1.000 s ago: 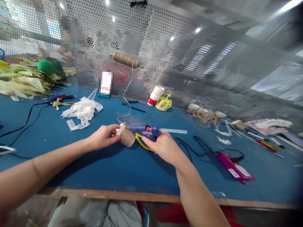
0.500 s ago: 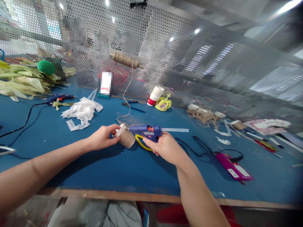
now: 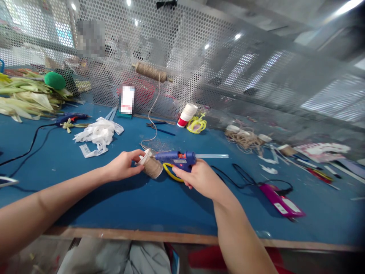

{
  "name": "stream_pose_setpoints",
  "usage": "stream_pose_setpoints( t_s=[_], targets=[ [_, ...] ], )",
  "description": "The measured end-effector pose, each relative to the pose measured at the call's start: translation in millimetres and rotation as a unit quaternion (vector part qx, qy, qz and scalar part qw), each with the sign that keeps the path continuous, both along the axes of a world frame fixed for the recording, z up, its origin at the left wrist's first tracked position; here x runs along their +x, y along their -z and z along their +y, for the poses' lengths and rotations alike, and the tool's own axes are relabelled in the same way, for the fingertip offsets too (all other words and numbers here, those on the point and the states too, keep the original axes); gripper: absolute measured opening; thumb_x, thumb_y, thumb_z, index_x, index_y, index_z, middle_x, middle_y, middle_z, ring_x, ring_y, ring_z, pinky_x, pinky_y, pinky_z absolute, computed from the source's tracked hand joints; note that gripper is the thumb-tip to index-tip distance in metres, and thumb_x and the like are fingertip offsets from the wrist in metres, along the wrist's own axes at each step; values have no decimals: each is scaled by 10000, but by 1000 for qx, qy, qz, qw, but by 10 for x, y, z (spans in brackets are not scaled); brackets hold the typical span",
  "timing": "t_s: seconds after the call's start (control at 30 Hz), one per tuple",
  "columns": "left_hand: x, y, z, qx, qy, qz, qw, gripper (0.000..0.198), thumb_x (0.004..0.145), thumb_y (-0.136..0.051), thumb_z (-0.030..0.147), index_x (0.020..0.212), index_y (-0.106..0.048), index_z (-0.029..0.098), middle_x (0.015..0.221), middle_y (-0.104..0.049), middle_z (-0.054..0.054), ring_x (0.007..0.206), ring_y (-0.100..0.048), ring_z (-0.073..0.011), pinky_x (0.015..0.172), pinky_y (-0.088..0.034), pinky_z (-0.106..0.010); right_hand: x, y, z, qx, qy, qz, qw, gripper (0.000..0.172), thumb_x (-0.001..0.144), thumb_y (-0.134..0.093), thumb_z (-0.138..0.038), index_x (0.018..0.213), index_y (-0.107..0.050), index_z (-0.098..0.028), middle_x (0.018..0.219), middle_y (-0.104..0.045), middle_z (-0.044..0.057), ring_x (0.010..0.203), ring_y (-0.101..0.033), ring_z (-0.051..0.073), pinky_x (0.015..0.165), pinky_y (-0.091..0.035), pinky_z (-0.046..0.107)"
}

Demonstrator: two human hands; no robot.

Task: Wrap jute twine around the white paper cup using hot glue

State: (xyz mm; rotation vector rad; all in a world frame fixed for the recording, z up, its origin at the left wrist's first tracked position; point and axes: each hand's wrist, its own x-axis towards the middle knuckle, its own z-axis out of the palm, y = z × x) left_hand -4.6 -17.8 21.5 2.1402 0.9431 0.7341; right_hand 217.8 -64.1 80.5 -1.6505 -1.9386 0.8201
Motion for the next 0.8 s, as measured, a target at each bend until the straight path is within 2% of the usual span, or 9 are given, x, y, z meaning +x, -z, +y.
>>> stream_pose_setpoints(
  t_s=[0.23, 0.37, 0.57, 0.8],
  targets=[
    [0, 0, -6, 0, -4, 8, 1000, 277, 748, -489, 243, 1005, -522, 146, 862, -675, -34, 725, -605, -136, 643, -436, -214, 11, 4, 55, 7, 5, -1, 1000, 236, 732, -518, -339, 566, -479, -176, 375, -453, -48, 330, -429, 82, 376, -380, 201],
    [2, 3, -9, 13, 3, 0, 1000, 266, 745, -492, 246, 990, -528, 149, 854, -675, -26, 744, -609, -141, 668, -437, -216, 13, 5, 66, 15, 5, -5, 1000, 230, 735, -513, -333, 567, -476, -181, 363, -448, -52, 324, -427, 83, 382, -380, 202],
    [-3, 12, 4, 13, -1, 3, 1000, 273, 744, -489, 237, 1000, -527, 150, 855, -672, -27, 755, -611, -141, 678, -437, -217, -3, -32, 1, -13, -2, 4, 1000, 217, 720, -528, -357, 608, -508, -172, 389, -456, -51, 331, -428, 83, 350, -361, 194],
    [-1, 7, -3, 14, 0, 1, 1000, 270, 739, -489, 239, 990, -528, 148, 846, -675, -31, 735, -608, -140, 657, -433, -217, 17, -8, 56, 8, 6, -10, 1000, 248, 734, -509, -344, 555, -483, -174, 368, -455, -45, 333, -432, 83, 394, -392, 204]
  ],
)
